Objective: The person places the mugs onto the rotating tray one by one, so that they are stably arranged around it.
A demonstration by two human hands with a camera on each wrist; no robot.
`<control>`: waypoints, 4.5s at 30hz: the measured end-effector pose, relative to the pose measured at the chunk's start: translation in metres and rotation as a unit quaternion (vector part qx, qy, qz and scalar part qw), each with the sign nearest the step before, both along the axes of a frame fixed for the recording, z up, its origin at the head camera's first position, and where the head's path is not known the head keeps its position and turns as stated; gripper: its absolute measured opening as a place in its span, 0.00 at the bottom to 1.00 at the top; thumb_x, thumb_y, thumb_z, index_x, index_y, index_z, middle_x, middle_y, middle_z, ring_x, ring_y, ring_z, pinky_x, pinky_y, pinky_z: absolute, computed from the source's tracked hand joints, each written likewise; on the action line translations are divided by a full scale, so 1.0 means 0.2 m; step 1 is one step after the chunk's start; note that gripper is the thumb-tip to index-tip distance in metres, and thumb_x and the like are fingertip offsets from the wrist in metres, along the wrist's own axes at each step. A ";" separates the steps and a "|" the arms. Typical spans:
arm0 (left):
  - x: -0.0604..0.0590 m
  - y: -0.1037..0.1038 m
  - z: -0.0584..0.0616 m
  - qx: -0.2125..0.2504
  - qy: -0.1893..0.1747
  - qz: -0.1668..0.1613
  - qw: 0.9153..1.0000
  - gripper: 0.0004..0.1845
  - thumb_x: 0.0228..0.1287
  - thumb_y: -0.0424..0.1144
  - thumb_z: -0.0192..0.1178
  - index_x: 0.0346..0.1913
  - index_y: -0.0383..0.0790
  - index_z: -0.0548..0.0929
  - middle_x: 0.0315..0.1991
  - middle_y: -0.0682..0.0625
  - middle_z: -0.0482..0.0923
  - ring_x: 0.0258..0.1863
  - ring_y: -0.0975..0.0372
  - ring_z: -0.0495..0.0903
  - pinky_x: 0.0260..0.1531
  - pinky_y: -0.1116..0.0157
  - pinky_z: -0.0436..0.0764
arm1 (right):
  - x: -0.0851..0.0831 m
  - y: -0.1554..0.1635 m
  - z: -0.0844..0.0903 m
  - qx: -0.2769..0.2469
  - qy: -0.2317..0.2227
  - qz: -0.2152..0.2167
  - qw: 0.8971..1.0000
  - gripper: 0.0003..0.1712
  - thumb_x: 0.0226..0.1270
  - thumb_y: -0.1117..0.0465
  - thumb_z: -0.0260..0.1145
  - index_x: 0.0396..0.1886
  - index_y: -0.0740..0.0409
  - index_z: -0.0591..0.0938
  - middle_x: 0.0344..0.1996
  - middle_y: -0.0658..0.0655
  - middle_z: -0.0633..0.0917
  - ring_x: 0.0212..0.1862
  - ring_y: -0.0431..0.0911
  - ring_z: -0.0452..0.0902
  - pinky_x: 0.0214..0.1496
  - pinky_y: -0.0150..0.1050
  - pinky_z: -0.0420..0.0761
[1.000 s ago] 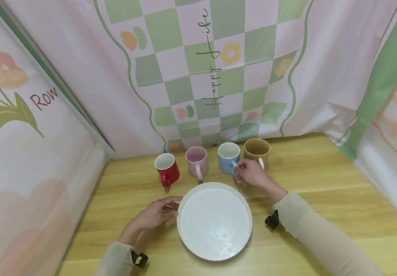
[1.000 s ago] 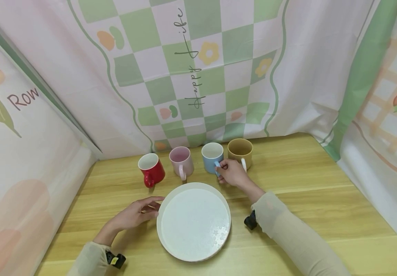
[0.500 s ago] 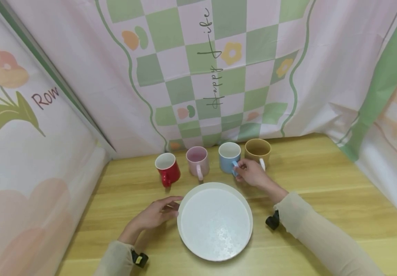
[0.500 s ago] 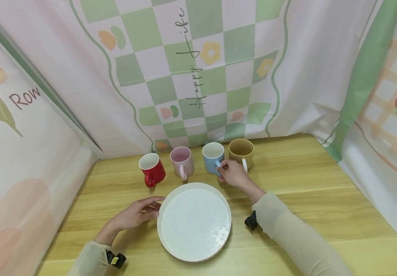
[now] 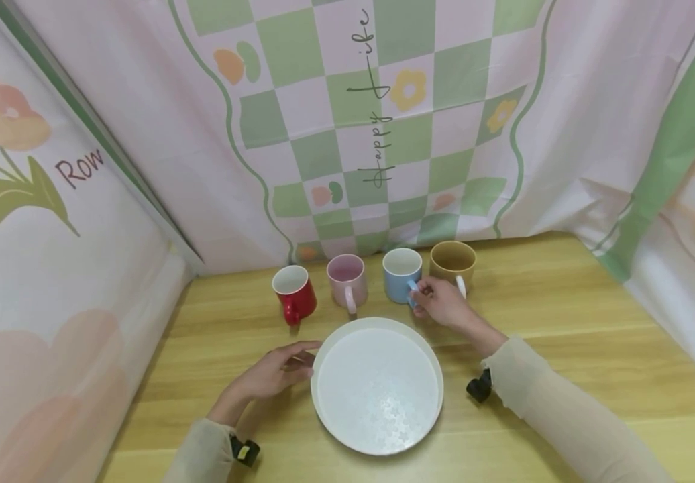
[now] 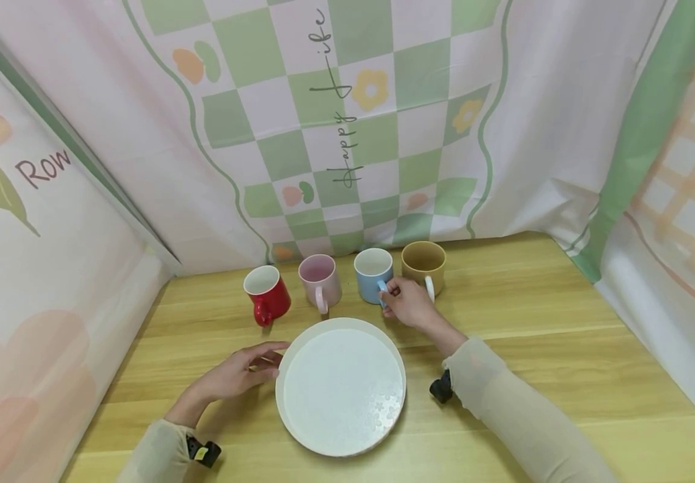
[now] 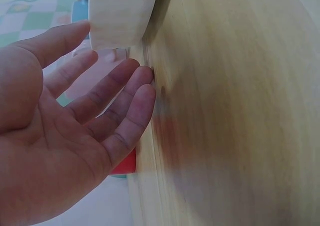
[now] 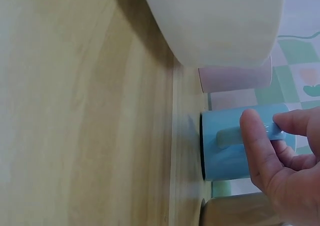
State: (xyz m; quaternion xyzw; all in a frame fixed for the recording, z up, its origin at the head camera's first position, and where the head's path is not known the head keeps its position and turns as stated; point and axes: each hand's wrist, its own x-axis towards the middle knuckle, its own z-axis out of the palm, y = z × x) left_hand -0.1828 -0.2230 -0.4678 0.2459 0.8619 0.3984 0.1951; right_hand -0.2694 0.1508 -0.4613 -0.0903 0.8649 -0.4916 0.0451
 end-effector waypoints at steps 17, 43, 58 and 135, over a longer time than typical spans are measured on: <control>0.00 0.00 -0.01 0.001 -0.002 -0.001 1.000 0.27 0.74 0.39 0.57 0.73 0.45 0.68 0.60 0.44 0.81 0.60 0.52 0.79 0.63 0.52 0.78 | 0.03 0.00 0.03 0.007 0.016 0.015 1.000 0.08 0.75 0.63 0.59 0.41 0.67 0.76 0.35 0.66 0.86 0.32 0.46 0.86 0.38 0.44 0.89; 0.00 0.00 0.00 0.007 -0.003 -0.002 1.000 0.27 0.74 0.40 0.58 0.73 0.45 0.68 0.60 0.44 0.80 0.60 0.51 0.79 0.63 0.50 0.78 | 0.14 0.01 0.12 -0.022 0.045 0.051 0.997 0.08 0.74 0.65 0.60 0.41 0.69 0.76 0.37 0.68 0.84 0.31 0.47 0.86 0.37 0.44 0.89; 0.00 0.00 0.00 0.005 0.001 -0.004 1.000 0.27 0.74 0.40 0.57 0.73 0.44 0.69 0.59 0.44 0.81 0.60 0.51 0.80 0.63 0.50 0.78 | 0.22 -0.02 0.17 -0.031 0.031 0.062 0.997 0.08 0.73 0.65 0.61 0.44 0.68 0.76 0.40 0.66 0.82 0.33 0.47 0.86 0.38 0.40 0.89; 0.00 0.00 -0.01 -0.006 0.001 0.004 1.000 0.26 0.74 0.41 0.57 0.72 0.46 0.69 0.59 0.45 0.81 0.60 0.52 0.79 0.64 0.51 0.77 | 0.45 -0.23 0.13 -0.018 0.035 0.257 0.966 0.03 0.73 0.64 0.60 0.40 0.60 0.77 0.33 0.57 0.84 0.31 0.37 0.82 0.36 0.43 0.88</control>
